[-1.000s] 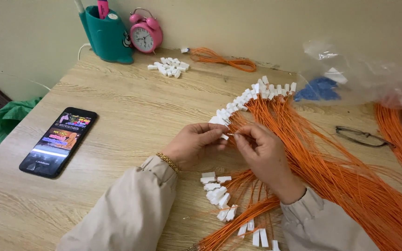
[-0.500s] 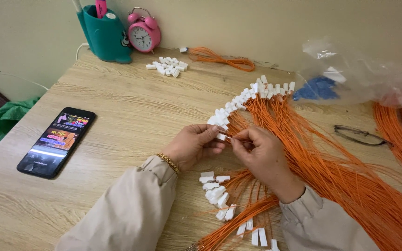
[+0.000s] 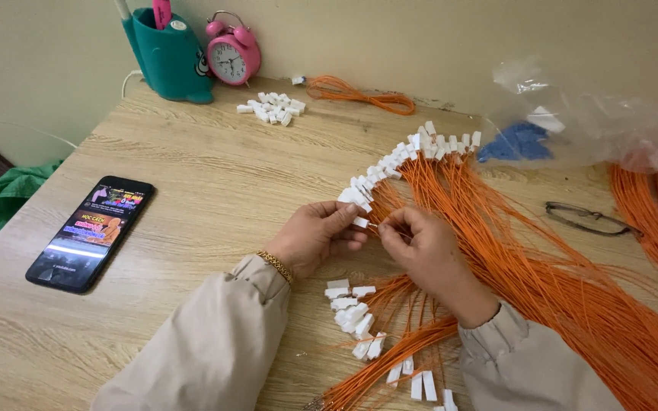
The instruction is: The person repeatedly picks up small white plastic connectors and orange cables from a wooden table. They insert the connector onto the end of the cable and then place the assembled item back on the table. A smartphone is visible on the left side of the table.
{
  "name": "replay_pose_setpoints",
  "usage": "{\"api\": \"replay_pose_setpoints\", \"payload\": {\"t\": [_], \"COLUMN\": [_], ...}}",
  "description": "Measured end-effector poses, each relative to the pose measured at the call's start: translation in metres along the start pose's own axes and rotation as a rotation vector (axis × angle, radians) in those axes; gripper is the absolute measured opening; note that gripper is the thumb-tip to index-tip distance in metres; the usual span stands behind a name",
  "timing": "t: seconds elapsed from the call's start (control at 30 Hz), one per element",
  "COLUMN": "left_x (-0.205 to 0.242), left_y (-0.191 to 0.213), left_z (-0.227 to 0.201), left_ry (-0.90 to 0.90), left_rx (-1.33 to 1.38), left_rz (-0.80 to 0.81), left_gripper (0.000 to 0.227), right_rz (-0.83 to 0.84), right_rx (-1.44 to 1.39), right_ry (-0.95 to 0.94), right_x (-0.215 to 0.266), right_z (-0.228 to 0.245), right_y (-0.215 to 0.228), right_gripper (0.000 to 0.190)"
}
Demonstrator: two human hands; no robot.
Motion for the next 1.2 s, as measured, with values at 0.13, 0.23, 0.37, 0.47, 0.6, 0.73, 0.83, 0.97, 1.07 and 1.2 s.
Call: {"api": "replay_pose_setpoints", "payload": {"t": [0.13,0.23,0.37,0.47,0.6,0.73,0.83,0.97,1.07,1.2], "left_x": [0.003,0.007,0.007,0.005,0.005,0.002,0.007,0.010,0.012,0.005], "left_y": [-0.003,-0.006,-0.008,-0.007,-0.008,-0.008,-0.012,-0.013,-0.015,-0.012], "left_z": [-0.003,-0.004,-0.002,-0.001,-0.001,0.002,-0.001,-0.004,-0.007,-0.006], "left_ry": [0.000,-0.011,-0.009,-0.005,-0.014,-0.027,-0.044,-0.052,-0.063,-0.100], "left_rx": [-0.010,-0.003,0.001,-0.003,0.016,0.011,0.061,0.035,0.034,0.005], "left_rz": [-0.002,-0.006,-0.019,-0.015,-0.020,-0.023,-0.024,-0.011,-0.002,0.005], "left_gripper": [0.029,0.028,0.026,0.026,0.026,0.028,0.029,0.030,0.030,0.029], "right_rz": [0.000,0.013,0.025,0.030,0.016,0.017,0.003,-0.002,-0.006,0.018], "right_rx": [-0.053,-0.026,0.027,0.009,0.025,-0.014,-0.024,0.004,-0.015,0.032], "right_ry": [-0.013,-0.021,-0.026,-0.029,-0.018,-0.022,-0.012,0.029,0.043,0.082], "right_x": [0.000,0.001,0.004,0.003,0.003,0.005,0.006,0.006,0.005,0.001], "right_z": [0.001,0.005,0.004,0.004,0.002,0.001,-0.002,0.001,-0.001,0.015], "right_y": [-0.002,-0.002,-0.004,-0.005,-0.006,-0.010,-0.010,-0.010,-0.007,0.002], "right_gripper": [0.013,0.012,0.012,0.012,0.013,0.015,0.014,0.012,0.012,0.015]}}
Point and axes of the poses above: each hand's wrist, its own x-axis away from the middle knuckle, its own y-axis out of the back of the hand, z = x × y, the point moved 4 cm from there along -x, towards the middle knuckle, and after that the axes turned 2 degrees about y, right-handed, at the moved point
